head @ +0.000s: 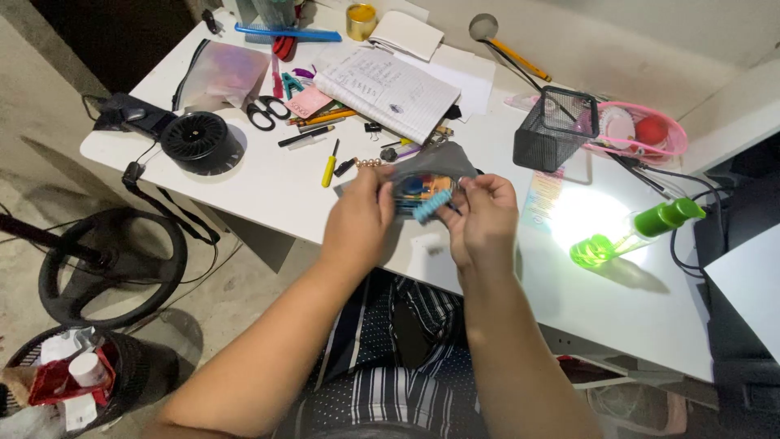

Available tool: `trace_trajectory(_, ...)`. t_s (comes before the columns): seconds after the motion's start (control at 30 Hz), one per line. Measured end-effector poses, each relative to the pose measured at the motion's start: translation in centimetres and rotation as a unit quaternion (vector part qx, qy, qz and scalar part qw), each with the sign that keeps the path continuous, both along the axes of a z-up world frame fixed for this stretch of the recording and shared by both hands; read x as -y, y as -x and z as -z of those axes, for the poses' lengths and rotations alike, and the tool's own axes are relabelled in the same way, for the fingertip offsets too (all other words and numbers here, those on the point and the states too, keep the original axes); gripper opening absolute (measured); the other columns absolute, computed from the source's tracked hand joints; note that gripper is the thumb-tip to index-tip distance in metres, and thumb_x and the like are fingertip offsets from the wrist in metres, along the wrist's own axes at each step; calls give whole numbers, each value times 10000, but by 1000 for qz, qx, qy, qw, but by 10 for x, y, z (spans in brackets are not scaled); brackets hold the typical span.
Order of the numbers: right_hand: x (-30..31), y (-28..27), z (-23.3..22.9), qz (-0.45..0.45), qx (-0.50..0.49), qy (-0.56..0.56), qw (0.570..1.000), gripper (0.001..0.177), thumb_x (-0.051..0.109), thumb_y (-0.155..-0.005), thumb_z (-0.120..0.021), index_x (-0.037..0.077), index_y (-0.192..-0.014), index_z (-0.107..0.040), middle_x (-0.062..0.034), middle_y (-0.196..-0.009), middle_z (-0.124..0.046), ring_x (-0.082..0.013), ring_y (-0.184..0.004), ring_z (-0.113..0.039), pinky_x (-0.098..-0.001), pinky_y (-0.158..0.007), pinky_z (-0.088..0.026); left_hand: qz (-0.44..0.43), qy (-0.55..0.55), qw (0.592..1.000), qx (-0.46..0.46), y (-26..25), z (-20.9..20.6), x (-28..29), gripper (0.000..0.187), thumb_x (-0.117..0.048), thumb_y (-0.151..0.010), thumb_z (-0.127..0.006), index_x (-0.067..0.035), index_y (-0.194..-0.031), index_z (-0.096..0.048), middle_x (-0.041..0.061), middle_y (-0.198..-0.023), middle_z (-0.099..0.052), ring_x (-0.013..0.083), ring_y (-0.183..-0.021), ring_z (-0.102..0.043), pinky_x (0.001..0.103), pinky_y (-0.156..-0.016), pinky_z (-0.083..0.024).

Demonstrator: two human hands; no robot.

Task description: The person flips through a notebook and opens a pencil case to remove a keychain and small items. They then empty a mesh cup and organize the desk by placing pens and pencils into the cup and the pencil case.

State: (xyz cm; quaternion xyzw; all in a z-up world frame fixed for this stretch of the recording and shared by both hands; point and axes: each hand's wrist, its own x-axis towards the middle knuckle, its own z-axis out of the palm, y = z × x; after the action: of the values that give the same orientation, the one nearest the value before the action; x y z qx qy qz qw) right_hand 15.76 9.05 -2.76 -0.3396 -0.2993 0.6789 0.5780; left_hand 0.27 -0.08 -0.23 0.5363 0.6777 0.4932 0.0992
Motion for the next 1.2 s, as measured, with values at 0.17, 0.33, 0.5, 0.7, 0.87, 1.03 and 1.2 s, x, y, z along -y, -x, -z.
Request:
trace_trajectory(0.17,-10,25,9,41,111,1,993,104,0,-985,-504,66,-1065,-498,-83,-1000,-588,-206,-879,-647,-458,-753,-665,3,-43,999,8,-4,8,1,190,-165,-1015,-556,-17,-1130,-582,191,-1084,-718,401,-977,-680,479,-806,-532)
trace_trajectory(0.33,-2,25,18,12,345,-126,930,73,13,-960,-568,39,-1012,-612,-48,-933,-661,-173,-874,-662,-348,-774,-584,13,-57,998,-2,-1,18,2,145,-148,-1005,-583,-18,-1067,-578,170,-1130,-725,405,-1010,-660,469,-840,-518)
trace_trajectory(0.5,12,8,-9,-25,491,-309,814,138,79,-925,-634,-2,-1023,-689,-101,-916,-728,-235,-854,-723,-374,-782,-552,110,-22,991,-73,13,22,11,211,-203,-922,-697,-48,-1025,-598,130,-1275,-688,409,-1117,-617,516,-1005,-459)
trace_trajectory(0.7,27,0,-33,-33,641,-362,676,156,137,-912,-617,38,-974,-720,-202,-919,-680,-438,-881,-618,-527,-802,-470,206,-38,954,-215,41,22,26,595,-267,-627,-866,-86,-1141,-626,136,-1378,-574,409,-1375,-444,605,-1125,-304)
trace_trajectory(0.87,19,3,-23,25,657,-385,647,115,140,-850,-726,25,-845,-712,-157,-900,-683,-395,-923,-634,-498,-831,-479,195,-32,962,-190,45,36,23,429,-164,-707,-829,-121,-1113,-697,61,-1312,-664,359,-1384,-521,525,-1174,-368)
trace_trajectory(1.03,31,-5,-28,91,532,-516,666,97,55,-896,-741,34,-988,-719,-113,-1005,-680,-322,-927,-660,-399,-857,-529,138,-100,978,-118,21,39,22,258,-170,-860,-791,-107,-1103,-735,70,-1238,-727,327,-1281,-630,442,-1090,-481)
trace_trajectory(1.2,46,-16,-46,-34,458,-598,657,295,208,-781,-883,70,-1005,-750,-92,-923,-662,-246,-818,-646,-348,-710,-525,109,-115,984,-84,3,33,25,264,-123,-913,-737,-65,-1170,-715,86,-1240,-733,325,-1260,-661,397,-1035,-541)
